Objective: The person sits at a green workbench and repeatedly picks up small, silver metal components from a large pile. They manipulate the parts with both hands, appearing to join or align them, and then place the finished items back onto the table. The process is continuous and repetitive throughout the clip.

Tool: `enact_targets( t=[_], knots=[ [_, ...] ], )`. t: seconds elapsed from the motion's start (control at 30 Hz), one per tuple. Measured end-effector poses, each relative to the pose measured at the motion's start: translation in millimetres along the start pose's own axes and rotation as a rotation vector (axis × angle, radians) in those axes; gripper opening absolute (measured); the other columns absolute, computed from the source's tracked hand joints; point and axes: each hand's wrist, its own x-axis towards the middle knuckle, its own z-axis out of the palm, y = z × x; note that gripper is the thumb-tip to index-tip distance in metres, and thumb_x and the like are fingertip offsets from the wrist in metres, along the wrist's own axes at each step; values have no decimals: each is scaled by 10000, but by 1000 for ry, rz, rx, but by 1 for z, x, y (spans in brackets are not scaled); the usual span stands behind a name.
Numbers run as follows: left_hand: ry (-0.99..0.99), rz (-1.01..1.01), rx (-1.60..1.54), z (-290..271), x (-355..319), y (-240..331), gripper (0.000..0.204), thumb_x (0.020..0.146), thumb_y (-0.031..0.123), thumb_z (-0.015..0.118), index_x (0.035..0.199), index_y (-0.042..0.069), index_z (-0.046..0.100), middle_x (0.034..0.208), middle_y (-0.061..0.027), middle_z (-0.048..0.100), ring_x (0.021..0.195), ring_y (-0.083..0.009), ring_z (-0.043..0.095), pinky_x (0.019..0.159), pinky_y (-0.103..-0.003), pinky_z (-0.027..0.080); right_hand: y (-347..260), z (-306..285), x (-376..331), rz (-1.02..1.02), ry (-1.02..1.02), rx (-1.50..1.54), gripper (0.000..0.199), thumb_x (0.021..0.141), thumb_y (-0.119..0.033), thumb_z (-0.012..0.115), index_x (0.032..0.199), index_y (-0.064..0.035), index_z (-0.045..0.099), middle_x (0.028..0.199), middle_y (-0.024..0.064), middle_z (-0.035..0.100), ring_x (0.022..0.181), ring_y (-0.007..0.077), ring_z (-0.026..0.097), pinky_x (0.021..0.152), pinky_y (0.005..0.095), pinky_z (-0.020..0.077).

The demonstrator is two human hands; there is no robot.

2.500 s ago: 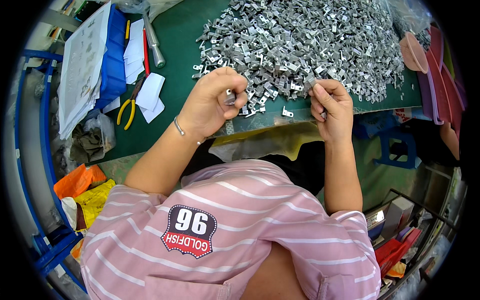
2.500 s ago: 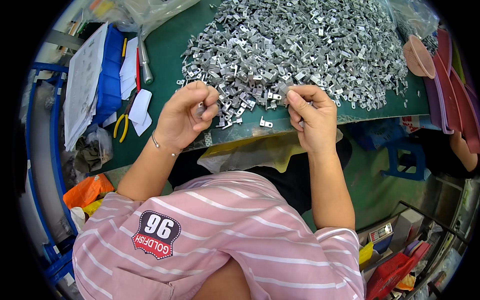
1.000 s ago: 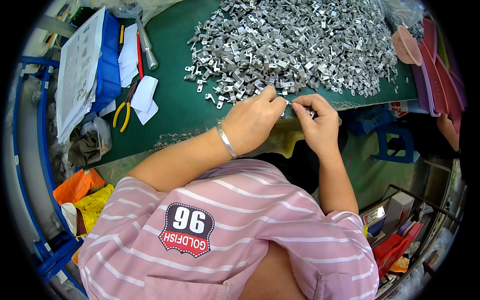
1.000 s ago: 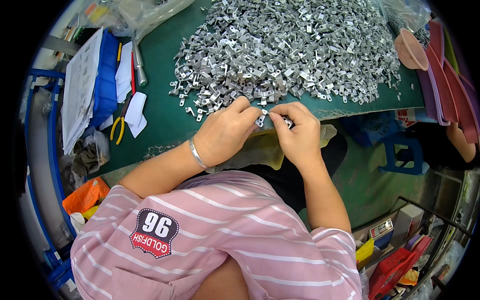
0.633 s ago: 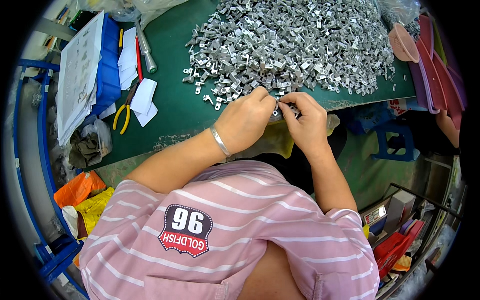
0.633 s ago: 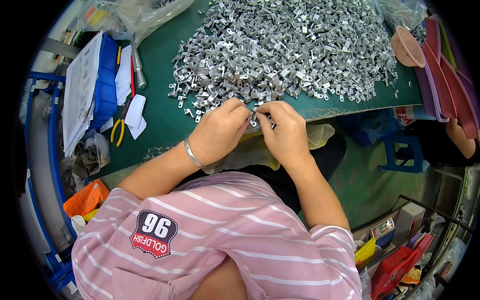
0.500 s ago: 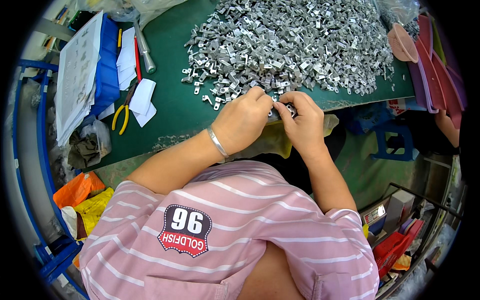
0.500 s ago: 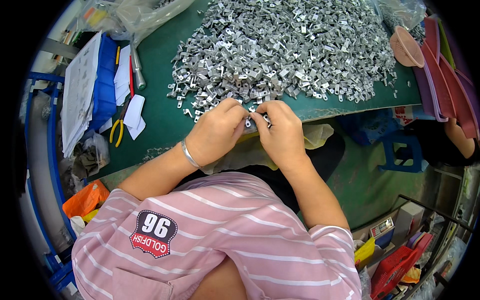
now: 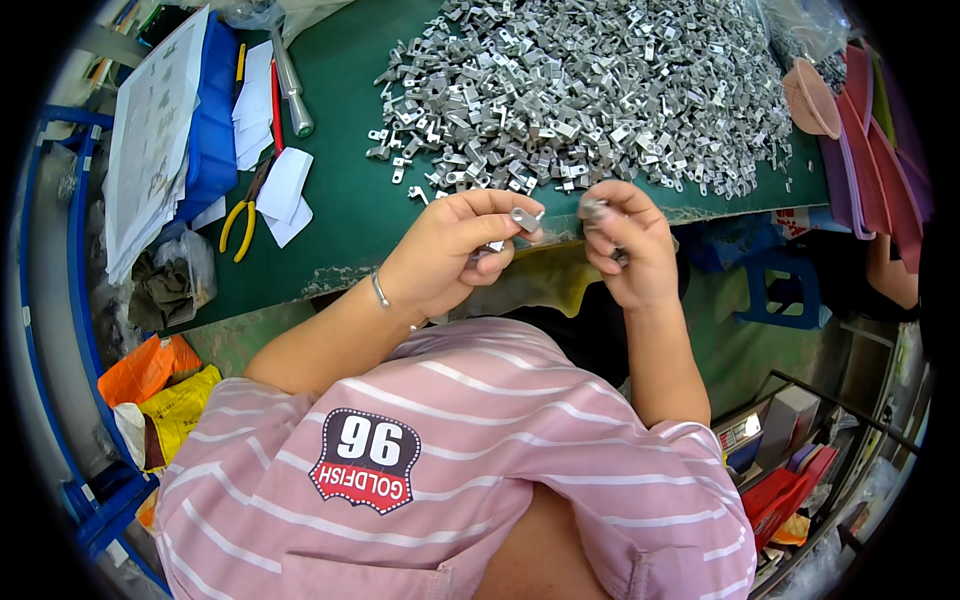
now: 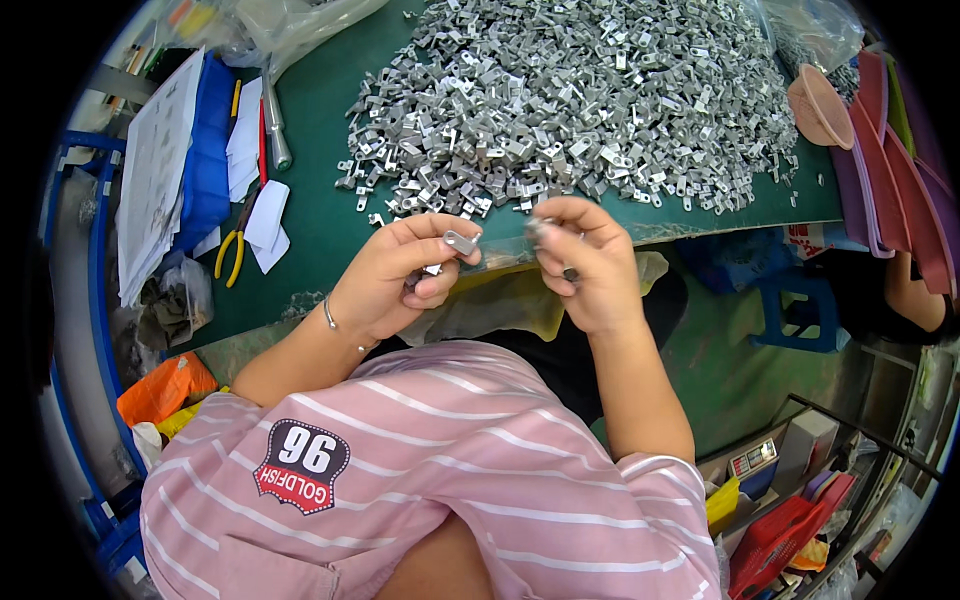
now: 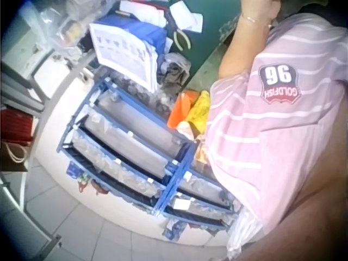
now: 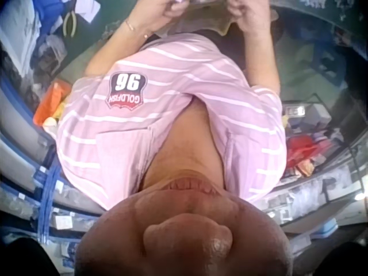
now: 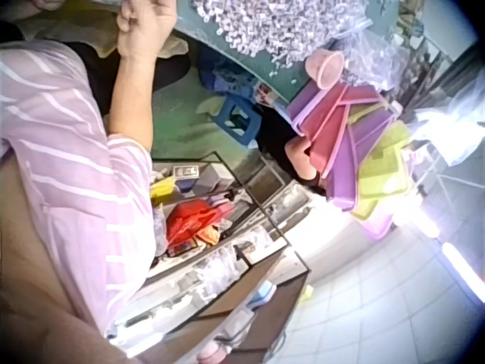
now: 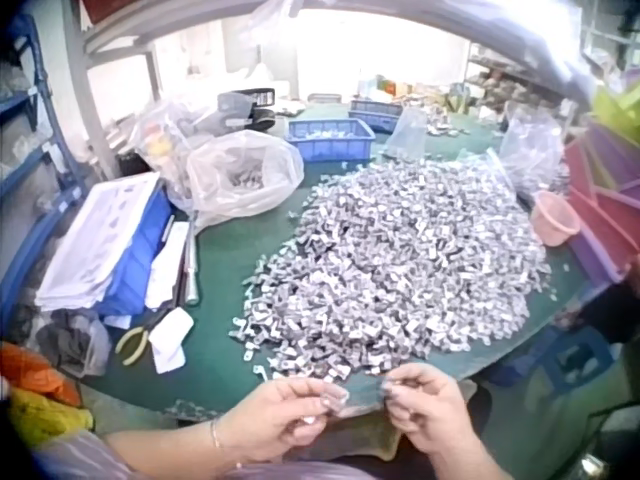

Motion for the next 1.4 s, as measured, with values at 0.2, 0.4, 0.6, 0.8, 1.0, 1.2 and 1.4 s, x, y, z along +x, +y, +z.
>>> enact_targets(
  t=[0.2, 0.4, 0.6, 0.8, 1.0, 1.2, 1.4],
  knots=[
    [-60, 160, -108, -16, -2, 17, 234, 910, 114, 580, 1081, -42, 617, 1012, -166, 639, 628, -123, 522, 471, -216, 399, -10, -5, 7, -210, -40, -106, 147, 908, -44, 677, 1032, 28, 711, 903, 102, 649, 708, 161, 603, 472, 227, 403],
    [217, 726, 1496, -17, 3, 18, 177, 810, 81, 798, 940, 11, 700, 809, -45, 603, 698, -186, 621, 608, -310, 499, 10, 21, 24, -816, 285, -1473, 161, 810, -24, 782, 965, -39, 743, 879, 95, 672, 760, 277, 680, 680, 363, 556],
    [174, 789, 1720, -12, -1, 4, 161, 782, 2, 780, 922, 31, 706, 860, -97, 624, 733, -252, 652, 651, -336, 524, 18, 15, 5, -879, 162, -1242, 151, 806, 39, 770, 936, -30, 737, 923, 100, 702, 775, 217, 689, 649, 310, 546],
    [233, 729, 1446, -12, -2, 8, 104, 786, -37, 757, 863, 11, 705, 802, -93, 640, 709, -229, 637, 636, -304, 515, 22, 10, -21, -112, -25, 173, 39, 933, -28, 632, 905, 0, 635, 961, 207, 689, 572, 143, 559, 424, 201, 364],
    [224, 849, 1607, -16, 3, 3, 121, 774, -52, 748, 845, 5, 668, 828, -82, 613, 667, -182, 629, 617, -287, 521, 45, -3, -29, 417, -85, 173, 193, 979, -140, 619, 928, 42, 660, 868, 156, 685, 618, 143, 624, 395, 209, 405],
    [278, 948, 1518, -10, 8, -7, 128, 761, -63, 731, 840, 15, 667, 829, -67, 611, 694, -168, 626, 623, -283, 520, 74, 1, -17, 613, 45, 388, 309, 1034, -240, 542, 1079, 45, 650, 910, 138, 695, 692, 178, 678, 442, 256, 509],
    [321, 889, 1266, 1, 7, -5, 125, 747, -42, 737, 825, 28, 668, 819, -69, 623, 720, -170, 625, 642, -277, 508, 77, 13, -13, 638, -34, 509, 396, 1047, -320, 458, 1171, 9, 641, 1021, 134, 697, 889, 243, 721, 670, 381, 615]
  ],
)
